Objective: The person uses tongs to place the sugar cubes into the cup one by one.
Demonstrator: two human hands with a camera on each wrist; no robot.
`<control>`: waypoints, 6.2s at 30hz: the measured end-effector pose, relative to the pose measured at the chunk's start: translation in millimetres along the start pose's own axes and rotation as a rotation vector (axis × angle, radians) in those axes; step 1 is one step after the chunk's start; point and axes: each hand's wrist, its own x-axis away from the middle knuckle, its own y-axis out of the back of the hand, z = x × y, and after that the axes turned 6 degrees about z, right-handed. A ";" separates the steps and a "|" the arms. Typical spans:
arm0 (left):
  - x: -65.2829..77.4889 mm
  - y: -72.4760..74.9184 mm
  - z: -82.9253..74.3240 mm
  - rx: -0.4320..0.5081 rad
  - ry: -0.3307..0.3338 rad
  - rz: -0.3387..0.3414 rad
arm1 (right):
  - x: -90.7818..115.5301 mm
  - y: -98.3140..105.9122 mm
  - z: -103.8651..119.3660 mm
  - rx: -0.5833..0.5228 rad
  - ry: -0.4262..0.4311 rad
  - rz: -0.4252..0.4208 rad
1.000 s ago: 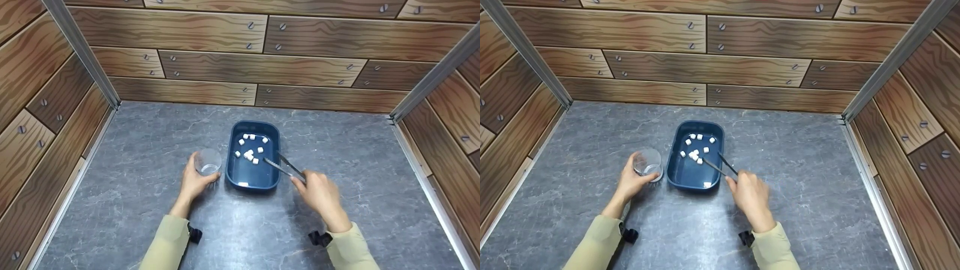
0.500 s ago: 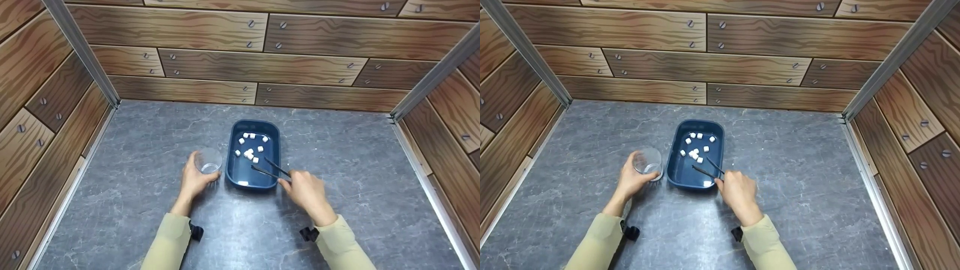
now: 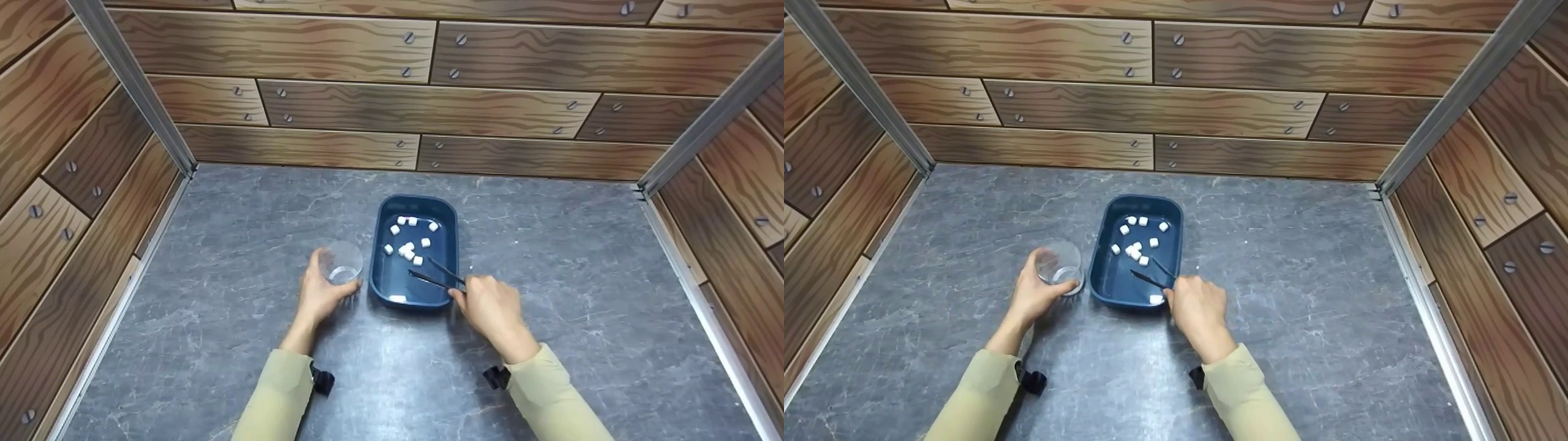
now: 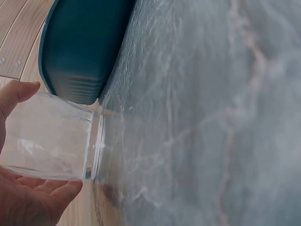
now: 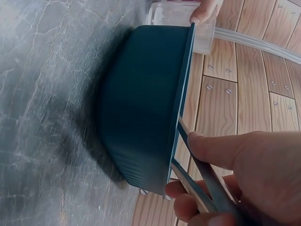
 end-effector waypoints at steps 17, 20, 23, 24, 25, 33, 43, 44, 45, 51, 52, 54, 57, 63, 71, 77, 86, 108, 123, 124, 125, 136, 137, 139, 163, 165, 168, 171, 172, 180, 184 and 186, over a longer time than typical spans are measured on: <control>-2.1 -1.1 1.7 0.063 -0.023 0.015 | -14.6 -4.2 12.2 0.107 -0.002 -0.020; -2.3 -1.0 1.5 0.073 -0.029 0.019 | -14.3 -5.1 12.8 0.087 0.016 -0.051; -2.1 -0.8 1.3 0.071 -0.026 0.018 | -14.4 -5.3 13.1 0.059 0.026 -0.063; -2.3 -0.9 1.5 0.069 -0.024 0.018 | -14.6 -5.6 13.0 0.049 0.026 -0.066; -2.1 -0.7 1.2 0.066 -0.022 0.016 | -14.9 -5.8 13.0 0.041 0.024 -0.066; -0.9 -0.3 0.3 0.061 -0.028 0.015 | -16.4 -4.7 14.4 -0.003 0.006 -0.078; -1.1 -1.1 0.2 0.080 -0.043 0.013 | -15.3 -11.1 19.2 0.003 0.044 -0.099; -1.2 -1.0 0.1 0.083 -0.043 0.014 | -15.2 -11.6 19.5 0.006 0.043 -0.102; -1.3 -1.1 0.3 0.085 -0.044 0.014 | -15.0 -11.9 19.8 0.006 0.043 -0.104; -2.0 -1.6 1.5 0.099 -0.054 0.017 | -14.9 -13.4 19.9 0.009 0.049 -0.109; -1.9 -1.6 1.6 0.098 -0.055 0.018 | -14.9 -13.6 19.9 0.009 0.049 -0.108; -1.9 -1.5 1.4 0.094 -0.053 0.018 | -15.1 -14.1 19.8 0.010 0.048 -0.106; -1.8 -1.6 1.7 0.081 -0.046 0.014 | -15.4 -14.1 19.8 0.013 0.046 -0.101; -1.1 -1.2 1.5 0.045 -0.027 0.001 | -15.6 -13.5 18.5 0.019 0.042 -0.089; -1.9 -1.5 2.5 0.040 -0.029 0.002 | -16.0 -13.2 18.7 0.017 0.033 -0.066; -2.0 -1.5 3.0 0.037 -0.021 0.010 | -16.5 -13.1 19.0 0.022 0.040 -0.070; -0.7 -0.7 1.7 0.053 -0.024 0.014 | -15.0 -12.0 17.3 0.016 0.046 -0.075; -1.8 -1.3 1.7 0.048 -0.015 0.008 | 3.8 18.7 20.5 -0.169 0.117 -0.185; -2.1 -1.2 1.6 0.055 -0.027 0.015 | 13.8 26.5 43.8 -0.270 0.294 -0.314; -2.2 -1.2 1.4 0.057 -0.029 0.016 | 13.9 26.3 45.9 -0.271 0.307 -0.322; -2.3 -1.2 1.3 0.059 -0.030 0.016 | 14.2 26.4 48.2 -0.272 0.322 -0.330; -1.5 -0.7 -0.1 0.081 -0.017 0.024 | 16.3 22.1 71.8 -0.245 0.420 -0.378; -1.4 -0.8 -0.2 0.082 -0.013 0.025 | 16.4 21.3 73.8 -0.240 0.423 -0.379; -1.1 -1.0 0.5 0.076 -0.007 0.027 | 16.3 19.3 77.7 -0.230 0.433 -0.381; -0.1 -0.4 0.5 0.021 0.020 0.022 | 12.0 12.2 73.3 -0.178 0.354 -0.292; -0.1 -0.6 0.3 0.024 0.014 0.020 | 11.4 12.7 68.8 -0.184 0.326 -0.280; -0.2 -0.7 0.0 0.029 0.012 0.018 | 10.4 13.4 62.0 -0.195 0.289 -0.266; -0.4 -0.7 -0.2 0.034 0.012 0.017 | 8.8 13.5 55.2 -0.202 0.253 -0.260; -0.4 -0.6 -0.2 0.031 0.015 0.016 | 8.4 13.6 53.0 -0.202 0.242 -0.260; 0.7 0.3 -0.4 0.010 0.040 0.020 | 5.6 12.2 38.5 -0.143 0.136 -0.186; 0.8 0.5 -0.7 0.005 0.044 0.021 | 5.0 11.5 34.3 -0.106 0.090 -0.120; 0.5 0.5 -0.8 0.009 0.043 0.021 | 4.8 11.0 33.0 -0.100 0.072 -0.094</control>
